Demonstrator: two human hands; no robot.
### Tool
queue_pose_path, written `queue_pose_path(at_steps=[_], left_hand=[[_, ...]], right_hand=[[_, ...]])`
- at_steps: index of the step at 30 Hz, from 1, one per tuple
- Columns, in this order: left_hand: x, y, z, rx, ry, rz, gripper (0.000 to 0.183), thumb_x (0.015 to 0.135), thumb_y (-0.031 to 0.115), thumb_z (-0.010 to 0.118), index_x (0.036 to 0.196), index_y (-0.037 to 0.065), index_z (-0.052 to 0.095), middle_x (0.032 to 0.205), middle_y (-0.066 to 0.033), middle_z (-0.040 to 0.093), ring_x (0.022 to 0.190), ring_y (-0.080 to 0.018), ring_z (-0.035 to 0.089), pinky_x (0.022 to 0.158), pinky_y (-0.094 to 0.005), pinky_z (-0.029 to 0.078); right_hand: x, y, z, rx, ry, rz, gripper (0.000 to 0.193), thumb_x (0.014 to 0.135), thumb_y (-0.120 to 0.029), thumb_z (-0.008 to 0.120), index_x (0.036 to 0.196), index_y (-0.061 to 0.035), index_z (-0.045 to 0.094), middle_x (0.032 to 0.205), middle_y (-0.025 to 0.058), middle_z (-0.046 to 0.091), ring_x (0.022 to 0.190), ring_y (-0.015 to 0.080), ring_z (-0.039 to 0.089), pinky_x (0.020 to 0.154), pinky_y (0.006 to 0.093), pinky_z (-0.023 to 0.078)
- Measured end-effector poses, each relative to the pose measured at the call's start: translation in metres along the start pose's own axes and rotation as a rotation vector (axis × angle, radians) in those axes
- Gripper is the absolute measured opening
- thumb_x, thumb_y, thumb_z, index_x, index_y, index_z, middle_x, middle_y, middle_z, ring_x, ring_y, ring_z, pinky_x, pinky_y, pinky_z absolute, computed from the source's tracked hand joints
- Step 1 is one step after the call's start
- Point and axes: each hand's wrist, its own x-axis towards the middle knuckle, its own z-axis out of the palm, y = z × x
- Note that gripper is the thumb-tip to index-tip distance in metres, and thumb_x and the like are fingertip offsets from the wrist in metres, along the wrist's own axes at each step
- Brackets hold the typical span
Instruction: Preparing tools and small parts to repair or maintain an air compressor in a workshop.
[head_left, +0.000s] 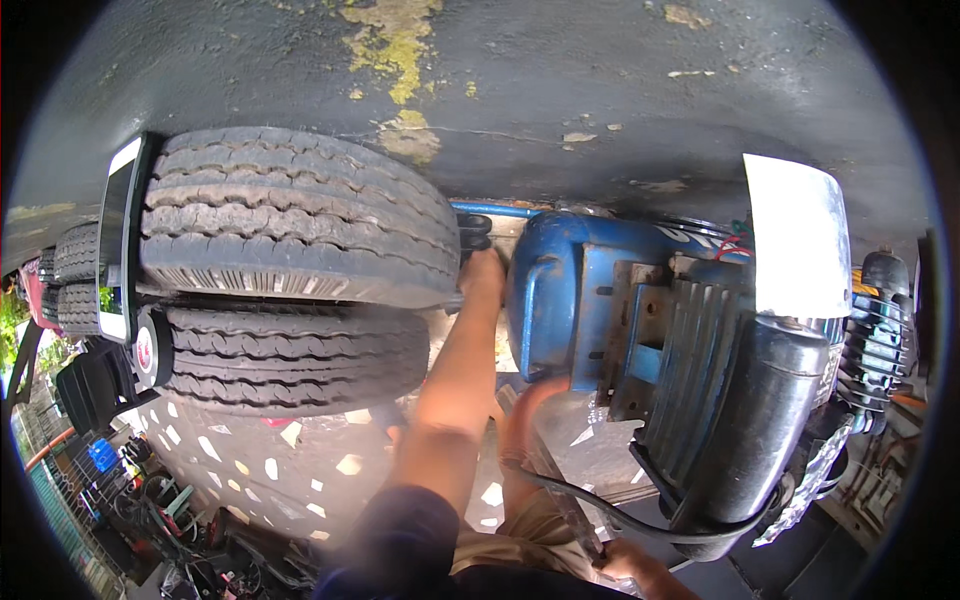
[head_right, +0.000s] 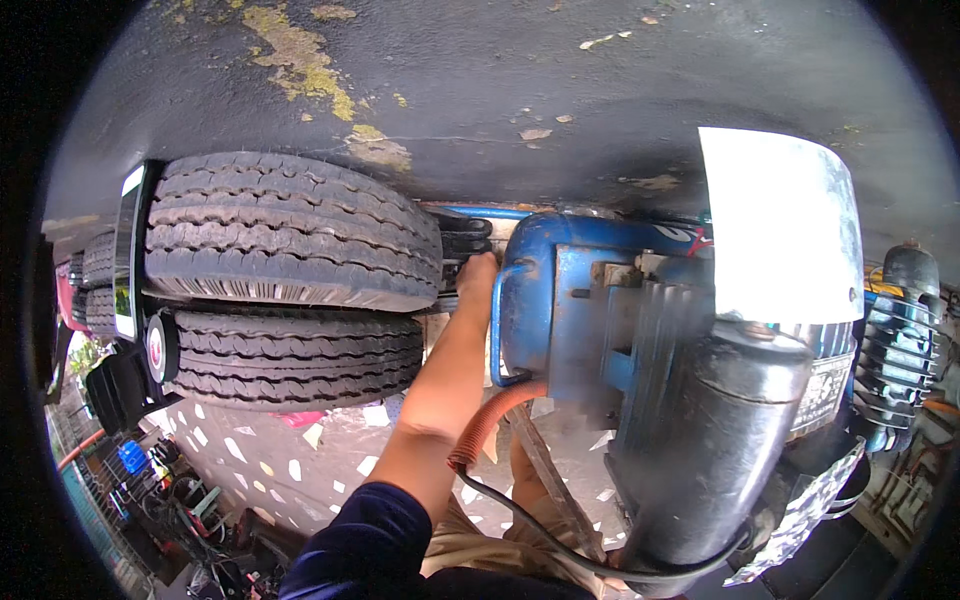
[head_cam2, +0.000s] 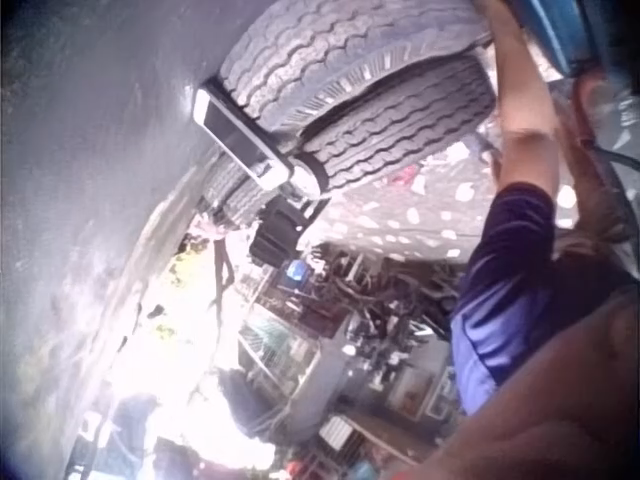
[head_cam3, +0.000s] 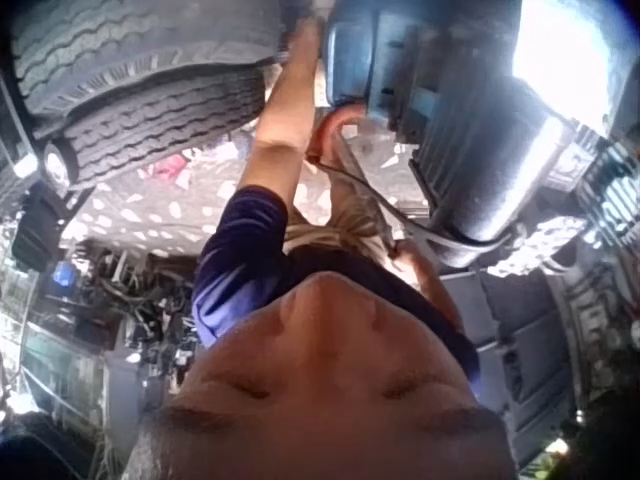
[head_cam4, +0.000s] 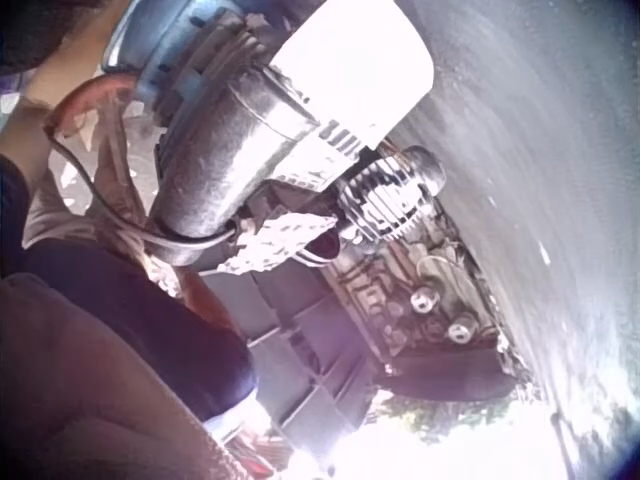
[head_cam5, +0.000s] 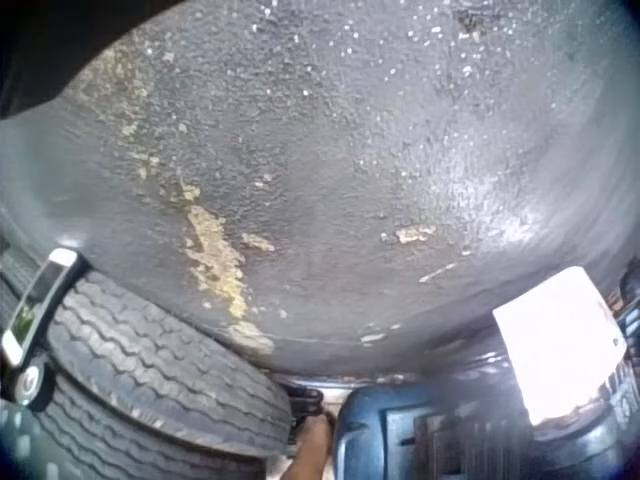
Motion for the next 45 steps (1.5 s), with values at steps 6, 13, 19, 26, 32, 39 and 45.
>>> queue_pose_path(at_steps=[6,13,19,26,32,39,45], left_hand=[[0.024,-0.012,0.021,0.031,-0.022,0.078,0.037,0.098,0.022,0.04,0.106,0.008,0.073,0.114,-0.0162,0.068,0.106,-0.0307,0.067,0.09,-0.0422,0.054],[0.03,0.001,0.022,0.011,0.01,0.094,0.029,0.092,0.017,0.048,0.107,0.01,0.072,0.115,-0.0178,0.067,0.109,-0.0325,0.065,0.091,-0.0448,0.053],[0.03,-0.002,0.017,-0.012,0.079,0.105,0.029,0.093,0.014,0.047,0.106,0.009,0.072,0.116,-0.0166,0.067,0.109,-0.0334,0.065,0.091,-0.0451,0.053],[-0.046,-0.011,0.012,-0.305,0.34,0.062,0.023,0.08,0.016,0.067,0.1,0.006,0.072,0.101,-0.0185,0.07,0.092,-0.0308,0.07,0.081,-0.0423,0.054],[-0.131,-0.054,0.058,-0.97,0.92,0.428,0.022,0.073,-0.005,0.065,0.093,0.001,0.063,0.083,-0.0073,0.063,0.076,-0.0173,0.062,0.072,-0.0337,0.05],[-0.204,-0.104,0.054,-1.507,0.374,0.33,0.022,0.089,0.002,0.04,0.102,0.0,0.057,0.081,-0.005,0.058,0.071,-0.0117,0.055,0.069,-0.0253,0.046],[-0.219,-0.119,0.05,-1.246,0.353,0.295,0.041,0.092,0.001,0.039,0.131,0.002,0.052,0.086,-0.0072,0.061,0.075,-0.0103,0.053,0.068,-0.0235,0.043]], right_hand=[[0.011,0.018,0.018,0.123,-0.014,0.045,0.041,0.081,-0.05,0.059,0.085,-0.0124,0.074,0.07,0.0073,0.071,0.073,0.0256,0.071,0.071,0.0379,0.055],[0.007,0.031,0.022,0.177,0.006,0.007,0.047,0.083,-0.049,0.059,0.082,-0.0045,0.073,0.069,0.0123,0.07,0.072,0.0273,0.071,0.069,0.0407,0.056],[0.0,0.031,0.015,0.212,0.008,0.013,0.045,0.085,-0.045,0.061,0.102,-0.0043,0.067,0.091,0.0176,0.067,0.087,0.031,0.067,0.078,0.0409,0.053],[-0.004,0.041,0.011,0.334,-0.032,0.05,0.054,0.086,-0.04,0.064,0.125,-0.0039,0.059,0.118,0.024,0.063,0.105,0.0354,0.062,0.09,0.0411,0.049],[0.011,0.027,-0.054,-0.224,0.389,-0.153,0.04,0.083,-0.041,0.055,0.091,-0.0044,0.07,0.086,0.0189,0.071,0.082,0.0367,0.069,0.075,0.0466,0.054],[0.059,0.001,-0.158,-0.467,0.419,-0.064,0.049,0.081,-0.038,0.061,0.121,-0.0104,0.06,0.09,0.0177,0.071,0.089,0.0356,0.068,0.078,0.0482,0.054],[0.081,0.022,-0.17,-0.396,0.523,-0.139,0.047,0.077,-0.031,0.066,0.118,-0.0092,0.064,0.096,0.0193,0.07,0.096,0.0365,0.065,0.087,0.0465,0.051]])
